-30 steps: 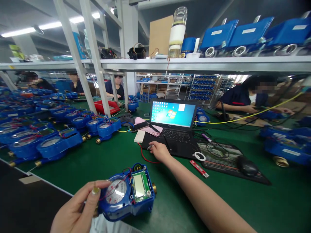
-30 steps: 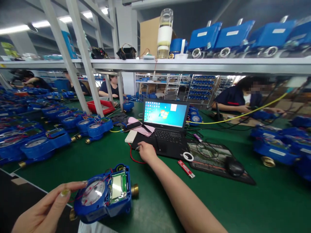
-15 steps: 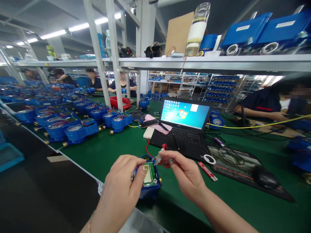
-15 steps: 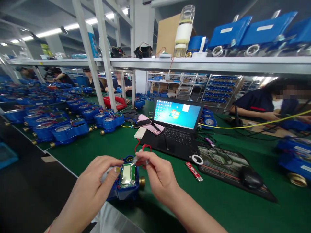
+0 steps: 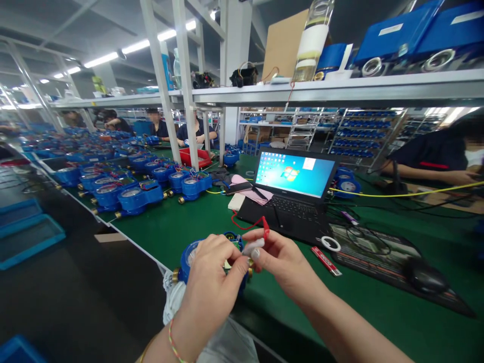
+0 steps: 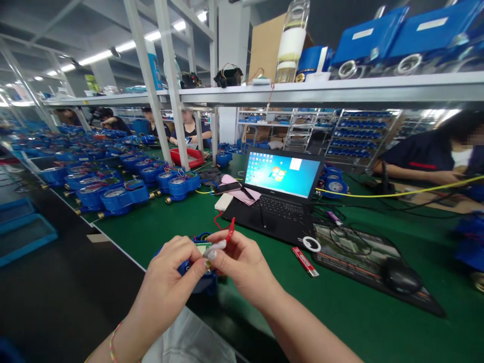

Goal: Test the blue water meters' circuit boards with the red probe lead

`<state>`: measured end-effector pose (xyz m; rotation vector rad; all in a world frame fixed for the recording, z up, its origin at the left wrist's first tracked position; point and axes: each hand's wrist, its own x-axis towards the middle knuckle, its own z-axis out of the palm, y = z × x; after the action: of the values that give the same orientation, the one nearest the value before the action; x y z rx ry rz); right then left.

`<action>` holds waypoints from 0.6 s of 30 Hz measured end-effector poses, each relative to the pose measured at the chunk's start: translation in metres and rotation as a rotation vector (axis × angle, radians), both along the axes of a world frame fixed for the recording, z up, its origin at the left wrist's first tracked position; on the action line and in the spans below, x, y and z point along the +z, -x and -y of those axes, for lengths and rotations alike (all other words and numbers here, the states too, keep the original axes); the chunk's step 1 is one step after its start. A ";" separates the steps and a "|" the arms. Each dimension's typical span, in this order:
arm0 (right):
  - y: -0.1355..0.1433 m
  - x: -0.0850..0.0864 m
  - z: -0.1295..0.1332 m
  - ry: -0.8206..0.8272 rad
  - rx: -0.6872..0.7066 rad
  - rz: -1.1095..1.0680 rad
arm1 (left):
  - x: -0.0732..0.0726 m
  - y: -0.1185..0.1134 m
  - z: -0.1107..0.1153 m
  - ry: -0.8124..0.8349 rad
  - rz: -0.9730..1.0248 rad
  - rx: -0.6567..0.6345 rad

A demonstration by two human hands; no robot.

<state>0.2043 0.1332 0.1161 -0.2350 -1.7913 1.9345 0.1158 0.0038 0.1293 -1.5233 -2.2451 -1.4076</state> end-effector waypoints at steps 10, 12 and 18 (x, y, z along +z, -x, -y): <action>-0.001 0.000 0.007 0.060 -0.049 0.019 | -0.004 -0.011 0.000 -0.054 -0.098 0.030; 0.001 -0.003 0.002 0.071 -0.057 0.008 | -0.003 -0.010 0.005 -0.057 -0.118 0.040; -0.006 -0.002 -0.032 0.038 -0.176 -0.049 | 0.002 0.019 0.042 -0.114 -0.120 0.268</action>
<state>0.2100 0.1650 0.1141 -0.3441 -1.6455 1.8358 0.0969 -0.0381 0.1310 -1.1864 -2.1608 -1.3049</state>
